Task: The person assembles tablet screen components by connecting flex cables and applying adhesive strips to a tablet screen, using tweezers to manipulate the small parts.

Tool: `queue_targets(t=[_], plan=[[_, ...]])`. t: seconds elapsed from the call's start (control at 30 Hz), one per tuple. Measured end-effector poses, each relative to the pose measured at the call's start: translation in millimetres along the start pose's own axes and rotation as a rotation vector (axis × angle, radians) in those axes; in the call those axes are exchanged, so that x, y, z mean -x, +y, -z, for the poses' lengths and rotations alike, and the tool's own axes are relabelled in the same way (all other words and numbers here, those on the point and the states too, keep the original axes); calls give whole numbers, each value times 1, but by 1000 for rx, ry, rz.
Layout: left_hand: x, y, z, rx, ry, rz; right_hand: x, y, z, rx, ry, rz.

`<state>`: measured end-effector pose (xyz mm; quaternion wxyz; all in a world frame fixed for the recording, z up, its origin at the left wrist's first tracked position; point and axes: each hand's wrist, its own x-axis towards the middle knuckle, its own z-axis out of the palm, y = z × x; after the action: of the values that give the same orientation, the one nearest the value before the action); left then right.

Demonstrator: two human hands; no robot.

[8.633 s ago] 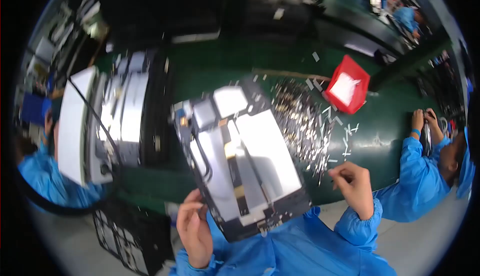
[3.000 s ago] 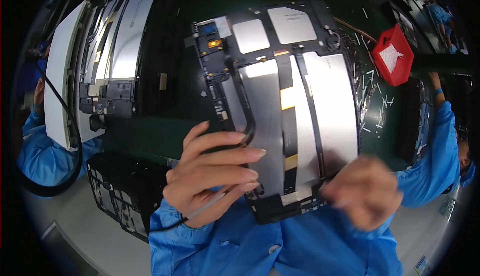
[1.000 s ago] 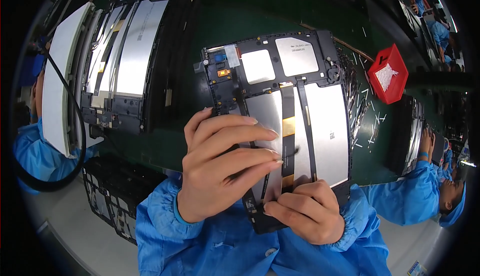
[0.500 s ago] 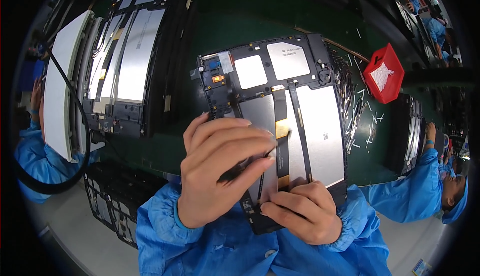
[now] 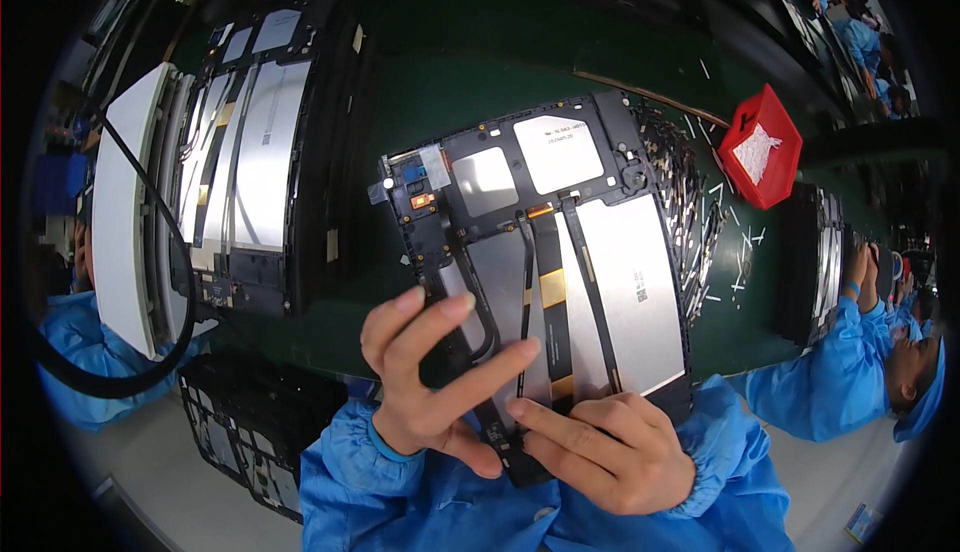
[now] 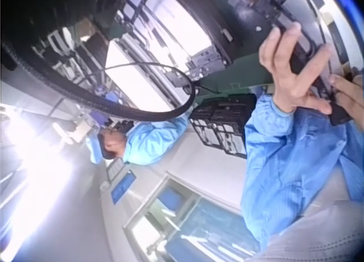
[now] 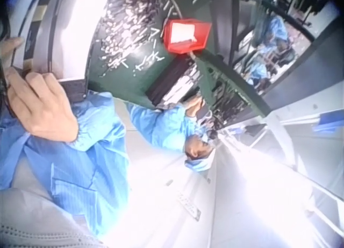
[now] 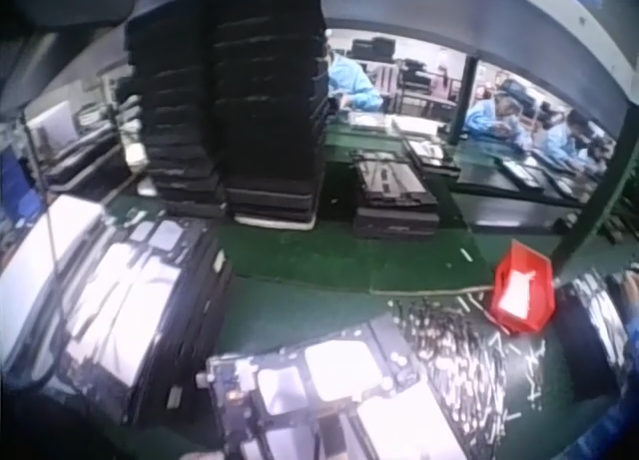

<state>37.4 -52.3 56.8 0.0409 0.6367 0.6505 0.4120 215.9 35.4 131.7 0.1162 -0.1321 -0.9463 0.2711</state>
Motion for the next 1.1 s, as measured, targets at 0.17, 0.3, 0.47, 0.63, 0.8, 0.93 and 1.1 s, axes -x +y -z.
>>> queue_targets(t=[0.17,0.3,0.47,0.63,0.8,0.93,1.1], plan=[[-19,-12,-5,3,17,54,1,18,9,-279,66,29],[-26,-22,-11,51,17,46,-15,4,20,-1,-155,-105],[-30,-16,-7,28,10,88,-8,-14,20,102,-309,-47],[-25,-15,-9,-12,6,74,9,-15,7,117,-276,-48],[9,-5,-27,566,224,222,13,7,28,-27,-8,-150],[33,31,-26,740,231,542,24,38,28,8,313,-571],[21,49,-15,845,152,702,32,60,12,-525,375,-679]])
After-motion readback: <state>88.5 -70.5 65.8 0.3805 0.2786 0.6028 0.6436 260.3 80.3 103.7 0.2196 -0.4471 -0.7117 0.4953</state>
